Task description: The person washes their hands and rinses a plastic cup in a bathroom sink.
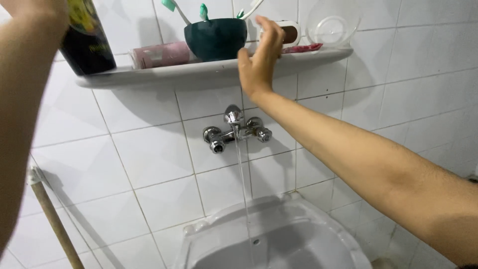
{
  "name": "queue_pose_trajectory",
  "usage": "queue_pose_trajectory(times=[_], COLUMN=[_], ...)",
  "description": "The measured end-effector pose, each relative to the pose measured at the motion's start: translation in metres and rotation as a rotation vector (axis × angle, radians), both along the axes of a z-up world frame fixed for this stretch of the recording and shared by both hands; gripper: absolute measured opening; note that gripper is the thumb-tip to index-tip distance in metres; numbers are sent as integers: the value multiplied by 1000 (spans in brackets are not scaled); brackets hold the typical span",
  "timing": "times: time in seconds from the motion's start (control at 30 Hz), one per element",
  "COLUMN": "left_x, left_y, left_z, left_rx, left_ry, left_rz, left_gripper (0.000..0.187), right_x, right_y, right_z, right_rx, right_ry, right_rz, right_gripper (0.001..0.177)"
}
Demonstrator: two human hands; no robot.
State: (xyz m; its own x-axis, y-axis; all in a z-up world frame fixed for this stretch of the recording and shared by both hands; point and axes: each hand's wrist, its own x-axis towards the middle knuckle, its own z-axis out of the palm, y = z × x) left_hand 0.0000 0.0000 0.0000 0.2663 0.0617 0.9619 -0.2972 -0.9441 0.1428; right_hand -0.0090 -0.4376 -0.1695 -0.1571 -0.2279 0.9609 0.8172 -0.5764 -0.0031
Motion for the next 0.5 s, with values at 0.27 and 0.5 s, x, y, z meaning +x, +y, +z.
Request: queue_pose_trajectory(times=[0.27,0.5], left_x=[-9,-34], left_y=[-48,-78], left_z=[-78,-109], left_rx=[125,-107], left_ry=[-333,11], left_rz=[87,-6], left_gripper=[78,107], right_x=[-60,-45], right_y=[68,128], right_z=[0,45], right_rx=[-370,-747], right_ry=[-36,272], right_rz=[83,54], right_gripper=[52,36])
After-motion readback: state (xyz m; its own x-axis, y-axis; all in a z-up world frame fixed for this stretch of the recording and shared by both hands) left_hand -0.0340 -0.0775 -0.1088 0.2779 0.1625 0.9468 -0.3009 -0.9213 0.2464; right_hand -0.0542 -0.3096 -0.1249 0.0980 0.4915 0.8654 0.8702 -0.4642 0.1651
